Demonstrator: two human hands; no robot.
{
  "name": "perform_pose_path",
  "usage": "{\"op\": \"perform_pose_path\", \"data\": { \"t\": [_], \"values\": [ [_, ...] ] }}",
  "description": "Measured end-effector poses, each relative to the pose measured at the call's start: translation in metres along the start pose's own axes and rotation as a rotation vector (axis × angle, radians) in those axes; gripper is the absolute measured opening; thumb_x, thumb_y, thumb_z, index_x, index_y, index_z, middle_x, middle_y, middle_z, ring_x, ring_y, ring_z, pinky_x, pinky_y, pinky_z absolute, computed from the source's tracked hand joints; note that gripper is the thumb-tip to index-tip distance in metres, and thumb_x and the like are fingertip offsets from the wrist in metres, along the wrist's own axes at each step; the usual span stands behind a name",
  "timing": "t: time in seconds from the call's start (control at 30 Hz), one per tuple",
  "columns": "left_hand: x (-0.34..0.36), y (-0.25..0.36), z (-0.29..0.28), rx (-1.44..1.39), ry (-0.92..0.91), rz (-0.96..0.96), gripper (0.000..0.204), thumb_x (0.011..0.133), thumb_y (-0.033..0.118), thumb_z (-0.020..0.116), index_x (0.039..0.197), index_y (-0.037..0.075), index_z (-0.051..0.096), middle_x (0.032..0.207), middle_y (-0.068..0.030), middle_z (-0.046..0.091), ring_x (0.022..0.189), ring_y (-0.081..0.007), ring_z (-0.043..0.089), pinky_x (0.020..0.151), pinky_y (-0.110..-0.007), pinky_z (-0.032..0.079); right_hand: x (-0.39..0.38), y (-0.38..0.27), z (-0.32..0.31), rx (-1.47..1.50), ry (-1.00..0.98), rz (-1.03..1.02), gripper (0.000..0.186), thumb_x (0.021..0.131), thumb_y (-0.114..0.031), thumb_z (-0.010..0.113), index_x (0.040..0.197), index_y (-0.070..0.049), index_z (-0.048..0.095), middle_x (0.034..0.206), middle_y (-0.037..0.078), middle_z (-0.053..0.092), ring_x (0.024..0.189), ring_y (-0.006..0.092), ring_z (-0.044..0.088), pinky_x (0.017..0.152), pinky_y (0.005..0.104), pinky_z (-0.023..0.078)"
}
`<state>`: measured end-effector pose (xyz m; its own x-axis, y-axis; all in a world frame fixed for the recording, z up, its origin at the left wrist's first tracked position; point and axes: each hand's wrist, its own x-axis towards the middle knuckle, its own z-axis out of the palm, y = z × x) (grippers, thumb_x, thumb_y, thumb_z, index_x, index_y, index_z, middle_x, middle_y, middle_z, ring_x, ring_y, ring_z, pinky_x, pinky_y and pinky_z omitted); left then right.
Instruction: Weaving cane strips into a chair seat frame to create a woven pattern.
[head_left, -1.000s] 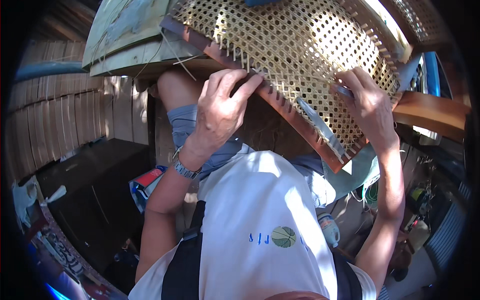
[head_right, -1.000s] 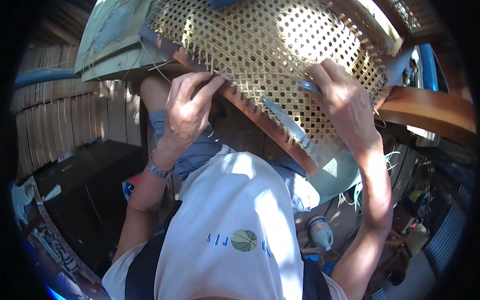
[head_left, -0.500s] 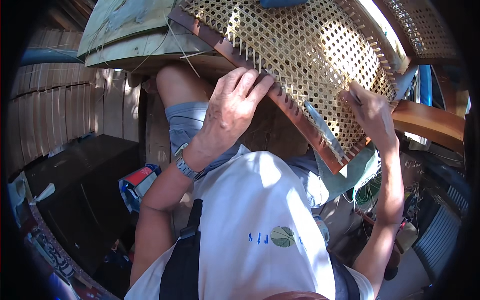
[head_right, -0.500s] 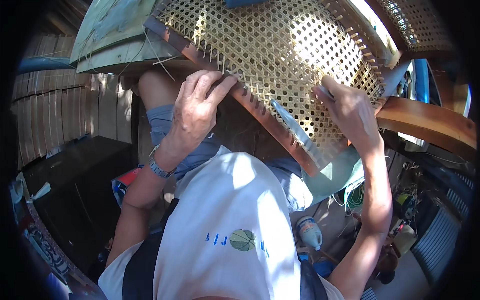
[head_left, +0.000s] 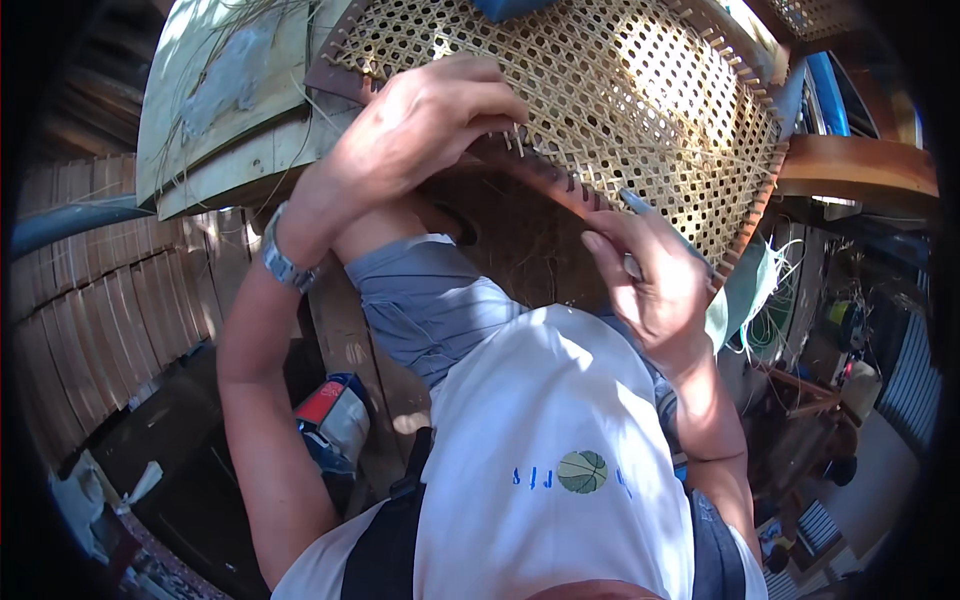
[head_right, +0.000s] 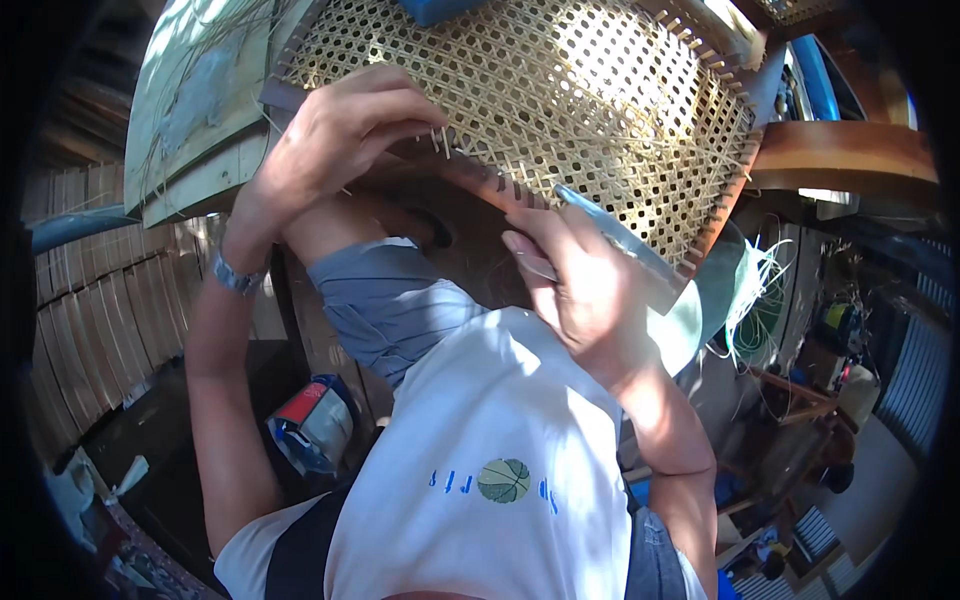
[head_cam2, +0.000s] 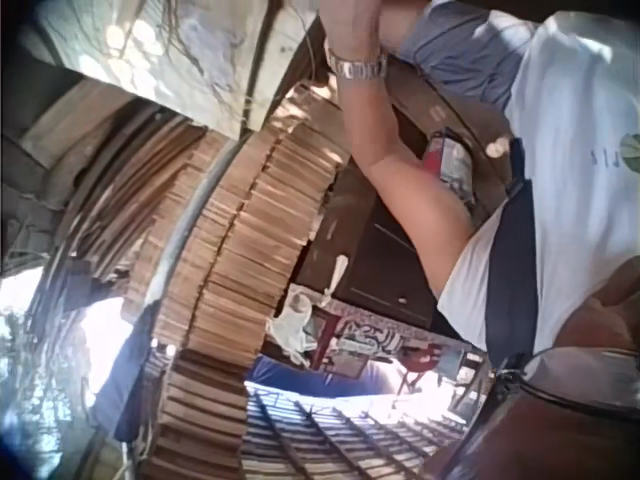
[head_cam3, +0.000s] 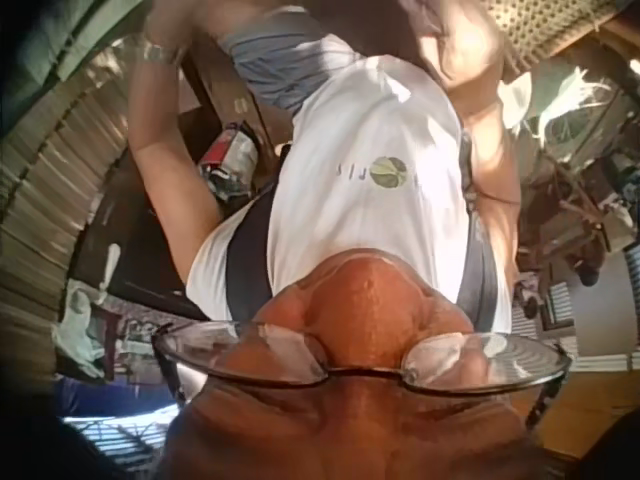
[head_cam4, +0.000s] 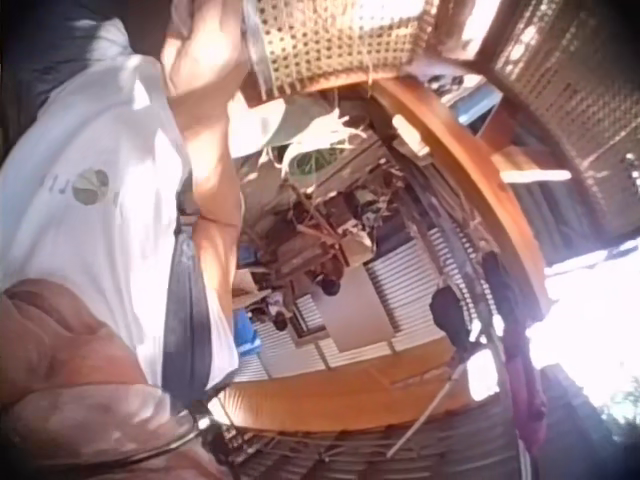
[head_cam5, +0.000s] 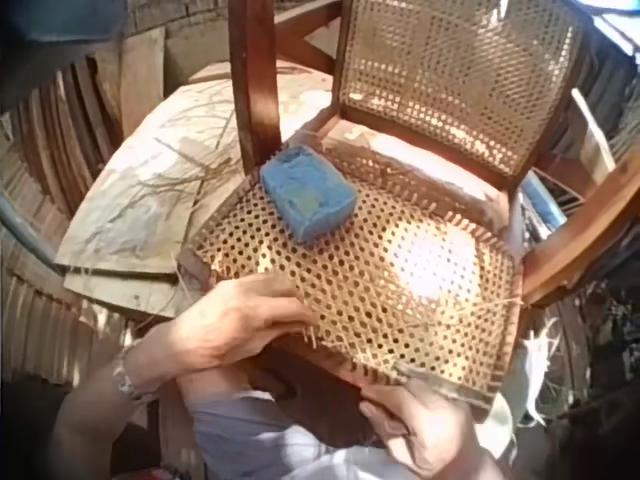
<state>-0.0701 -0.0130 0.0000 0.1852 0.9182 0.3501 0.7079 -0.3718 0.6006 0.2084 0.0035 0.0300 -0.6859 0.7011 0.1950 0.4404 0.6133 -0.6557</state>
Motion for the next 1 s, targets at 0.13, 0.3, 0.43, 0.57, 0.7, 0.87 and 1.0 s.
{"op": "perform_pose_path", "data": {
  "t": [0.13,0.3,0.43,0.57,0.7,0.87,1.0],
  "values": [
    [0.028,-0.036,-0.003,-0.129,-0.219,0.26,0.017,0.085,0.008,0.069,0.101,0.004,0.069,0.097,-0.0111,0.066,0.091,-0.0302,0.066,0.08,-0.039,0.052,-0.004,-0.01,0.041,-0.116,0.026,0.059,0.022,0.087,-0.003,0.074,0.108,-0.006,0.07,0.08,0.01,0.062,0.066,0.0258,0.064,0.06,0.0352,0.052],
    [0.058,-0.03,-0.013,-0.234,-0.571,0.111,0.015,0.087,0.014,0.07,0.097,0.003,0.075,0.096,-0.0122,0.071,0.091,-0.0283,0.069,0.081,-0.039,0.053,0.01,-0.006,0.064,-0.226,0.169,-0.042,0.024,0.085,-0.004,0.076,0.108,-0.007,0.07,0.084,0.01,0.067,0.069,0.0242,0.067,0.06,0.0333,0.054],
    [0.061,-0.041,-0.007,-0.258,-0.659,0.072,0.015,0.09,0.016,0.069,0.099,0.005,0.075,0.089,-0.006,0.06,0.086,-0.0227,0.062,0.077,-0.036,0.049,0.033,-0.009,0.067,-0.276,0.154,-0.033,0.022,0.085,-0.006,0.076,0.106,-0.007,0.07,0.089,0.01,0.07,0.075,0.0267,0.07,0.064,0.0347,0.056],
    [0.059,-0.048,-0.003,-0.287,-0.648,0.109,0.015,0.088,0.017,0.072,0.097,0.006,0.076,0.084,-0.0057,0.058,0.082,-0.0223,0.061,0.075,-0.037,0.048,0.048,-0.011,0.061,-0.338,0.019,-0.022,0.024,0.083,-0.007,0.074,0.106,-0.008,0.067,0.091,0.01,0.071,0.078,0.0293,0.071,0.066,0.0372,0.056],
    [0.068,-0.052,0.001,-0.311,-0.668,0.137,0.018,0.084,0.019,0.075,0.094,0.003,0.073,0.083,-0.0054,0.058,0.079,-0.0207,0.06,0.072,-0.036,0.047,0.056,-0.007,0.059,-0.358,0.048,-0.083,0.025,0.079,-0.007,0.077,0.101,-0.009,0.065,0.087,0.007,0.071,0.074,0.0277,0.07,0.063,0.036,0.056],
    [0.093,-0.041,-0.018,-0.336,-1.029,0.003,0.026,0.092,0.026,0.068,0.096,0.0,0.069,0.088,-0.009,0.067,0.082,-0.0186,0.061,0.073,-0.034,0.047,0.056,-0.009,0.063,-0.376,0.118,-0.116,0.028,0.075,-0.006,0.08,0.095,-0.009,0.062,0.083,0.006,0.069,0.072,0.0249,0.07,0.06,0.035,0.053],
    [0.088,-0.047,-0.015,-0.382,-0.93,0.148,0.027,0.093,0.027,0.068,0.095,0.0,0.068,0.085,-0.0098,0.062,0.08,-0.0176,0.058,0.072,-0.034,0.047,0.056,-0.007,0.066,-0.38,0.147,-0.12,0.029,0.074,-0.006,0.08,0.096,-0.009,0.061,0.082,0.006,0.068,0.071,0.0248,0.069,0.059,0.035,0.053]
  ]
}}
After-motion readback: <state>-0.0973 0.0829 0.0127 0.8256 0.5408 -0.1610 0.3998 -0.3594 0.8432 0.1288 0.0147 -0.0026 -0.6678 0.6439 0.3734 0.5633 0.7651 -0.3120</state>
